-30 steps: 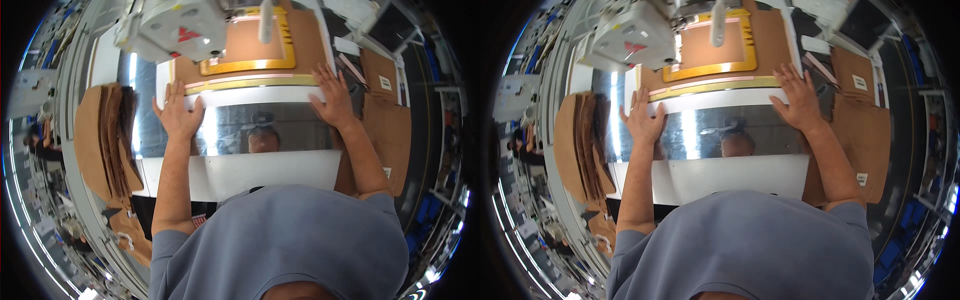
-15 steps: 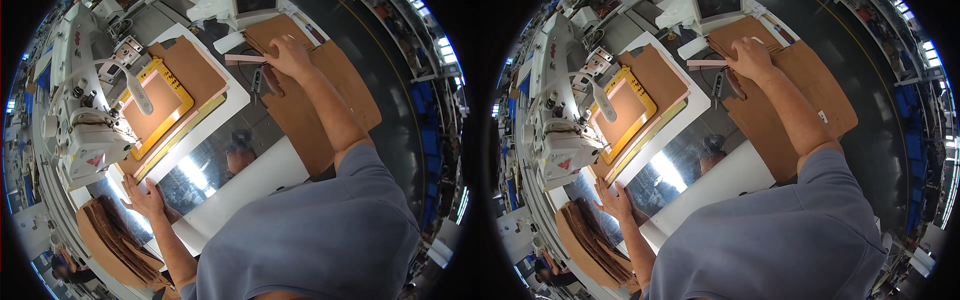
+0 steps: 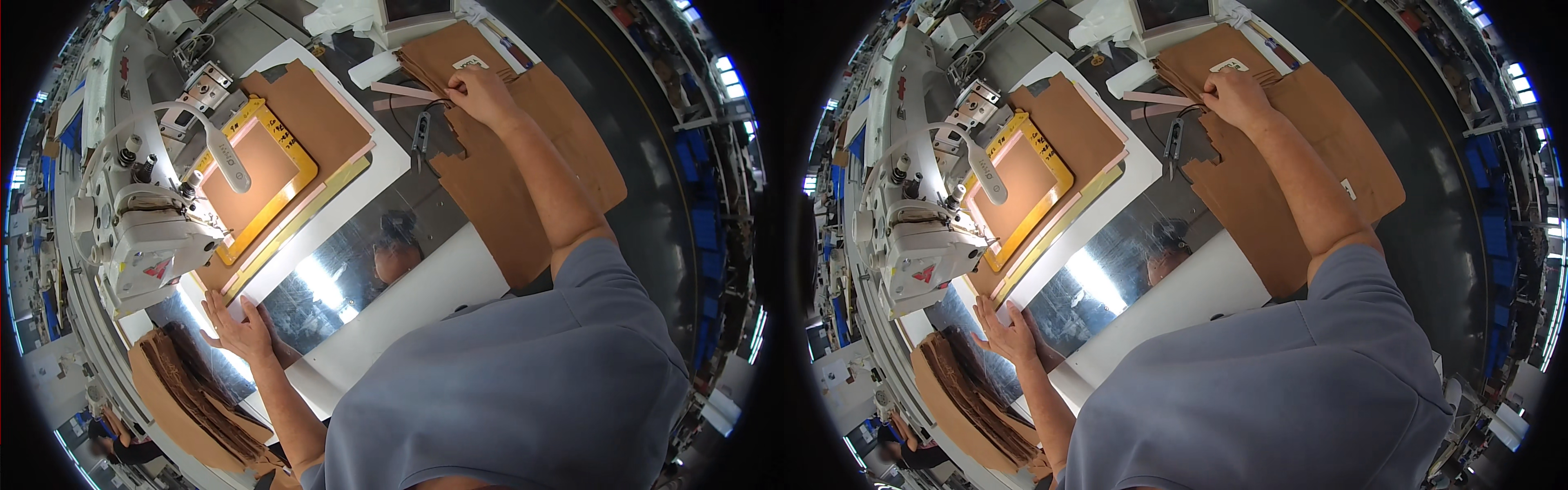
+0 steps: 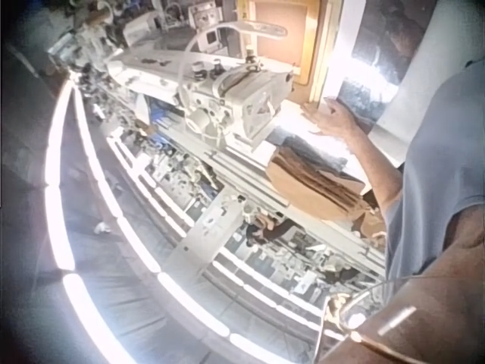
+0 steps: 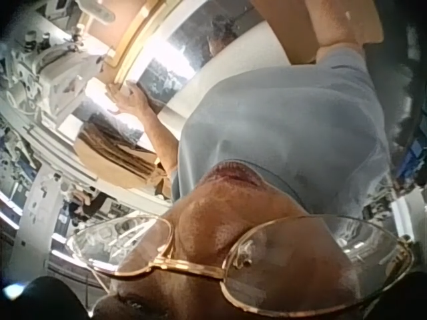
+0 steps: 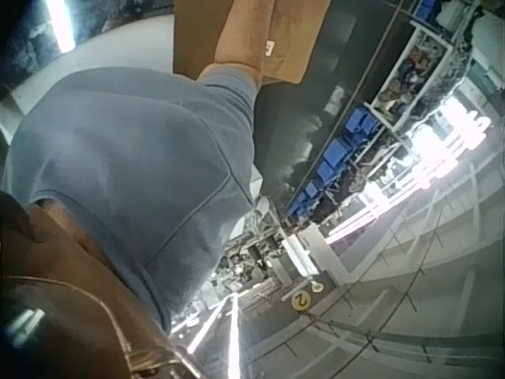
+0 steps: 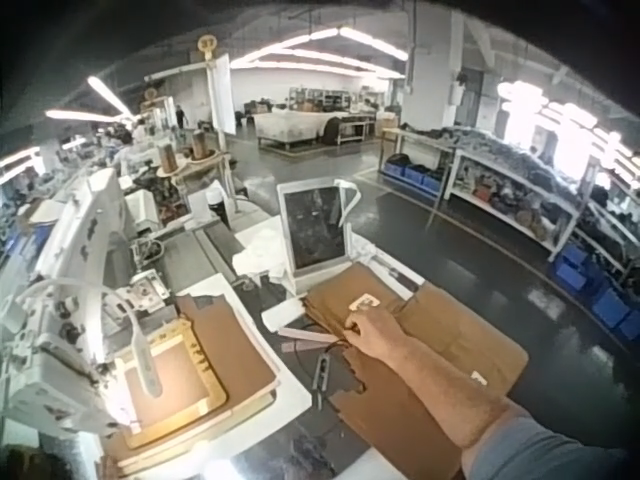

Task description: Operating an industrial sewing machine to assemble leather or fabric components for bags, and using snips to trim excess threads.

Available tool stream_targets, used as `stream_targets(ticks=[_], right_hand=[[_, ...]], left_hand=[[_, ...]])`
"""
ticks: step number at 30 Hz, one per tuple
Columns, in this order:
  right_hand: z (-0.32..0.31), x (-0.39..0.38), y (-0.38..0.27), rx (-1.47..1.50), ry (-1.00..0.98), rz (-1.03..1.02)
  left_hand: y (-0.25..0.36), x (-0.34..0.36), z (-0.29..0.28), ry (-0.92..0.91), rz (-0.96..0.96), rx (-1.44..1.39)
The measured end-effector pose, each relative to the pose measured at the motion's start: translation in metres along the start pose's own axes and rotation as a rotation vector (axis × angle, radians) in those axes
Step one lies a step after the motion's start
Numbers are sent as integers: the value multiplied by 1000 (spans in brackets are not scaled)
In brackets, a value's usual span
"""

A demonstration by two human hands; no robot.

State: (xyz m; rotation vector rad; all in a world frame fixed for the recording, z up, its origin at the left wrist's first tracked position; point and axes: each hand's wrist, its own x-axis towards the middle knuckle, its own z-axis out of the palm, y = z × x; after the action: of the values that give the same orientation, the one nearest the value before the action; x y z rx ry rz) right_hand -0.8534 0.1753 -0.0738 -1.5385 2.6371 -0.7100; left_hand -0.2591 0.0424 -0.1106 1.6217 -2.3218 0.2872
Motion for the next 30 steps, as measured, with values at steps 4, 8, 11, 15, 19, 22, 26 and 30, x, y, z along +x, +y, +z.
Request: stream_targets(ticks=[4, 8, 11, 15, 19, 22, 26, 30], right_hand=[[5, 2, -9, -133, 15, -7], [-18, 0, -28, 97, 174, 6], [-36, -17, -64, 214, 243, -119], [-23, -59, -147, 487, -70, -324], [17, -81, -208, 547, -326, -641], [54, -47, -222, 374, -79, -701], [90, 2, -233, 436, -228, -780], [93, 36, -248, 600, -746, -540]], left_hand=[[-2, -5, -5, 52, 44, 39], [21, -11, -24, 10, 29, -338], [70, -13, -43, -200, -128, -917], [154, -7, -54, -469, -305, -1706], [194, 19, -33, -604, -586, -1846], [186, 26, -21, -615, -577, -1756], [173, 27, -15, -569, -551, -1755], [156, 39, -14, -529, -564, -1875]])
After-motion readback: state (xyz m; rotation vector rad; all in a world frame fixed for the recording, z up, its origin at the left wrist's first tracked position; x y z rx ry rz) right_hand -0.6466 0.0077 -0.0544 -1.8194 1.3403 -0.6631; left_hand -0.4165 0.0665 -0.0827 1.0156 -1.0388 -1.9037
